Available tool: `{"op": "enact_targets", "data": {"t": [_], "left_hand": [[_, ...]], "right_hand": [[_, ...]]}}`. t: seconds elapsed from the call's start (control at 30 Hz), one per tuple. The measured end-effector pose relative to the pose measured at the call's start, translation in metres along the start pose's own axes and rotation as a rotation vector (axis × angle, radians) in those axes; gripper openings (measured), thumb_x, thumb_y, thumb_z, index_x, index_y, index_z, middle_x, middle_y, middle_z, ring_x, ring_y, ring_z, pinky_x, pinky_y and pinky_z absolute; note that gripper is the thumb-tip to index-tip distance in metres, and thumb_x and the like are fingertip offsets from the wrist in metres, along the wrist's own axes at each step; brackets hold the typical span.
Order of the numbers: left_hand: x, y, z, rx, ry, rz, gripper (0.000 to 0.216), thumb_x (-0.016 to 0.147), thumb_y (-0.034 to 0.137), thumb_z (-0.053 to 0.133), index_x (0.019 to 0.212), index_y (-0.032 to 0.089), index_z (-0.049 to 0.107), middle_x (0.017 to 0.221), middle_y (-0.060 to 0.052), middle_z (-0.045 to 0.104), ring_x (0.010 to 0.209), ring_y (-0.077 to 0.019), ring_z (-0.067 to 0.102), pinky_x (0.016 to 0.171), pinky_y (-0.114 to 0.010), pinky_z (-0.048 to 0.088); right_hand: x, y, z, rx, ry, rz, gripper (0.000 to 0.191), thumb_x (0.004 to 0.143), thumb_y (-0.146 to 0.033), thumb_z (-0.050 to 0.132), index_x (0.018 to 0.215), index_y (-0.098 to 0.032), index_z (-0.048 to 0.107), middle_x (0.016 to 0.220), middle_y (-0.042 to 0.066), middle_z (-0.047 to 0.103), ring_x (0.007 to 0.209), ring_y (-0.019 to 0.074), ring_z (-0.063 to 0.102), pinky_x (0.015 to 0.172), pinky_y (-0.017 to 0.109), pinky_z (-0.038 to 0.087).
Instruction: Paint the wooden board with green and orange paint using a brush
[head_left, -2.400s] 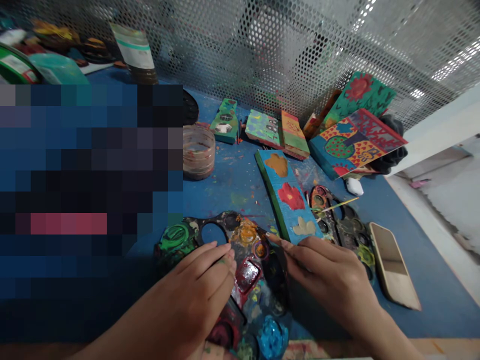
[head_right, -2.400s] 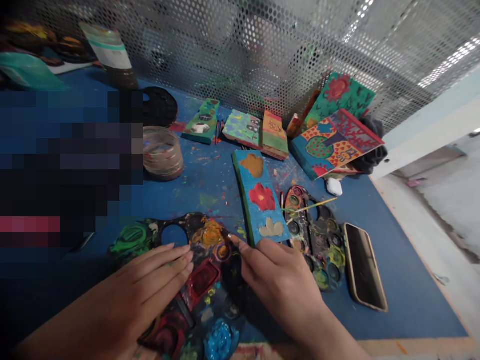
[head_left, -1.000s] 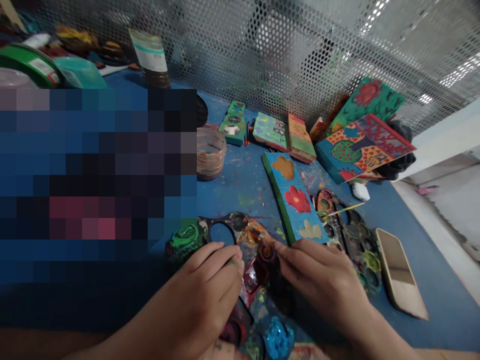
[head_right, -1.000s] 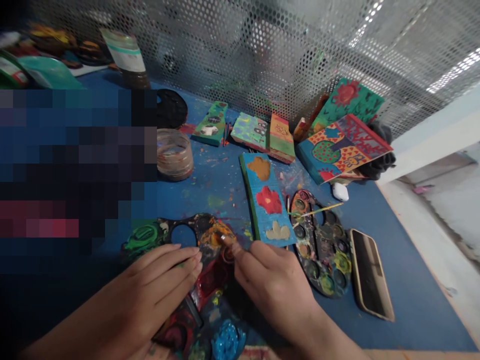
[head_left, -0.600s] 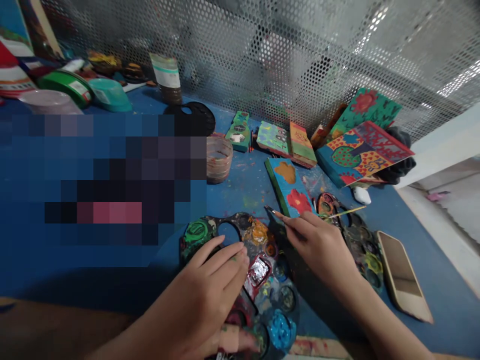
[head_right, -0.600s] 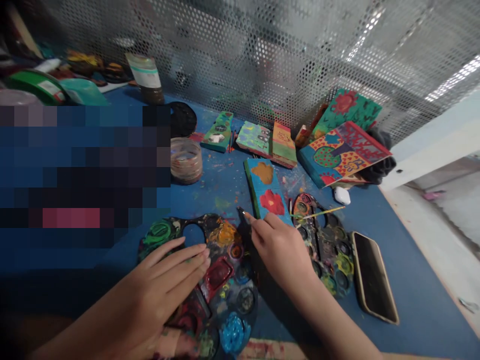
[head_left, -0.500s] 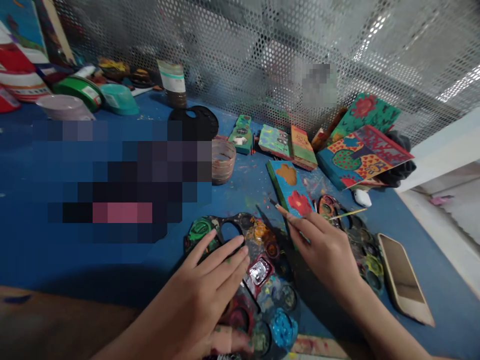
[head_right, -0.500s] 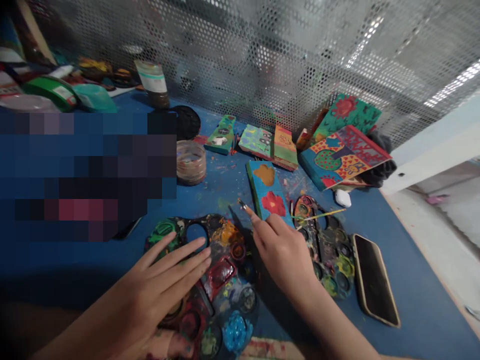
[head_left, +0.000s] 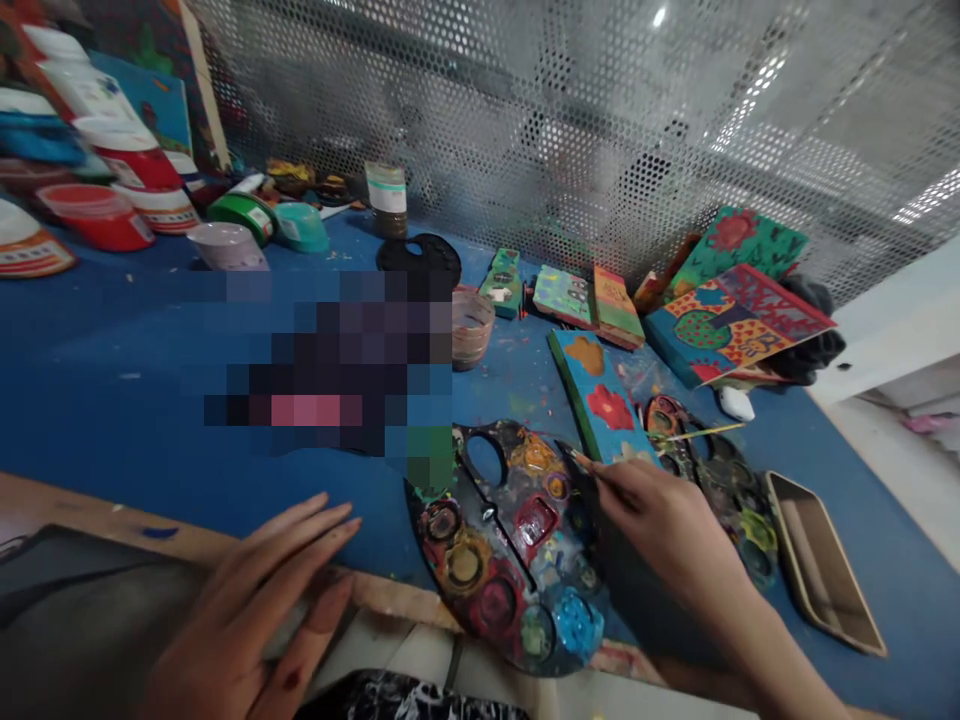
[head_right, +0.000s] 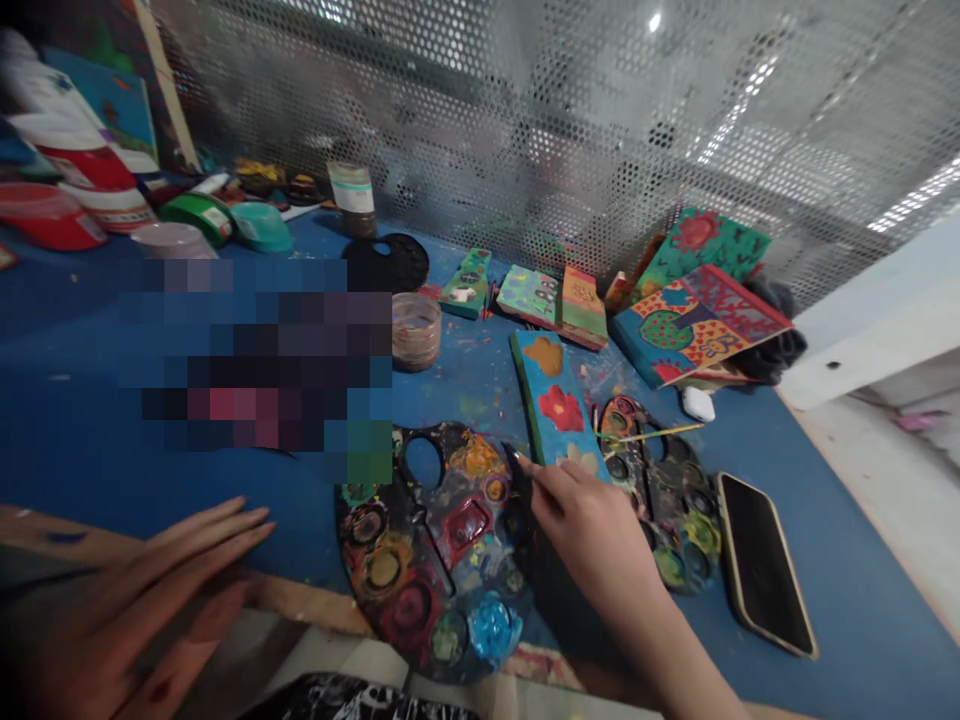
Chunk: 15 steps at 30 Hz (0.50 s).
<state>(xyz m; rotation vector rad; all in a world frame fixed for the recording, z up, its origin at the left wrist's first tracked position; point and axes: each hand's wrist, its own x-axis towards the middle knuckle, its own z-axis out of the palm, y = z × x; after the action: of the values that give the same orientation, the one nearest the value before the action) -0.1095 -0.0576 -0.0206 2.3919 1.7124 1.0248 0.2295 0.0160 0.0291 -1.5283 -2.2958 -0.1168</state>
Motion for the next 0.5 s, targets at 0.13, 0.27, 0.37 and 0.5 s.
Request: {"op": "enact_targets", "data": {"t": [0.13,0.27,0.37,0.5], "left_hand": [[0.004,0.003,0.001,0.024,-0.023,0.059,0.045,0.092,0.026,0.046,0.136,0.02,0.044,0.135,-0.005,0.052,0.13,-0.0227,0.045,0.113,-0.035,0.03],[0.022,0.013,0.003,0.051,-0.009,0.108,0.043,0.094,0.03,0.042,0.136,0.018,0.044,0.131,-0.008,0.057,0.124,-0.0232,0.052,0.103,-0.036,0.044],[0.037,0.025,0.013,0.03,0.013,0.175,0.039,0.094,0.03,0.045,0.131,0.018,0.049,0.127,-0.009,0.061,0.12,-0.0239,0.056,0.101,-0.039,0.047],[0.05,0.04,0.028,0.084,-0.066,0.284,0.042,0.093,0.038,0.048,0.127,0.013,0.052,0.126,-0.013,0.063,0.118,-0.0275,0.058,0.096,-0.045,0.052]], "right_hand": [[-0.019,0.001,-0.004,0.056,-0.009,0.094,0.024,0.092,-0.026,0.048,0.084,-0.021,0.07,0.074,0.002,0.071,0.063,0.0154,0.068,0.056,0.024,0.045],[-0.026,-0.006,-0.01,0.099,0.106,0.154,0.024,0.092,-0.028,0.052,0.109,-0.02,0.065,0.08,0.002,0.073,0.067,0.0167,0.068,0.059,0.025,0.047],[-0.012,-0.023,-0.012,0.238,0.047,0.064,0.026,0.091,-0.023,0.054,0.115,-0.022,0.065,0.089,0.003,0.071,0.076,0.0155,0.068,0.067,0.024,0.049],[0.022,-0.053,-0.008,0.331,-0.082,-0.039,0.022,0.088,-0.014,0.058,0.104,-0.021,0.072,0.078,0.002,0.067,0.072,0.0147,0.065,0.064,0.022,0.047]]}}
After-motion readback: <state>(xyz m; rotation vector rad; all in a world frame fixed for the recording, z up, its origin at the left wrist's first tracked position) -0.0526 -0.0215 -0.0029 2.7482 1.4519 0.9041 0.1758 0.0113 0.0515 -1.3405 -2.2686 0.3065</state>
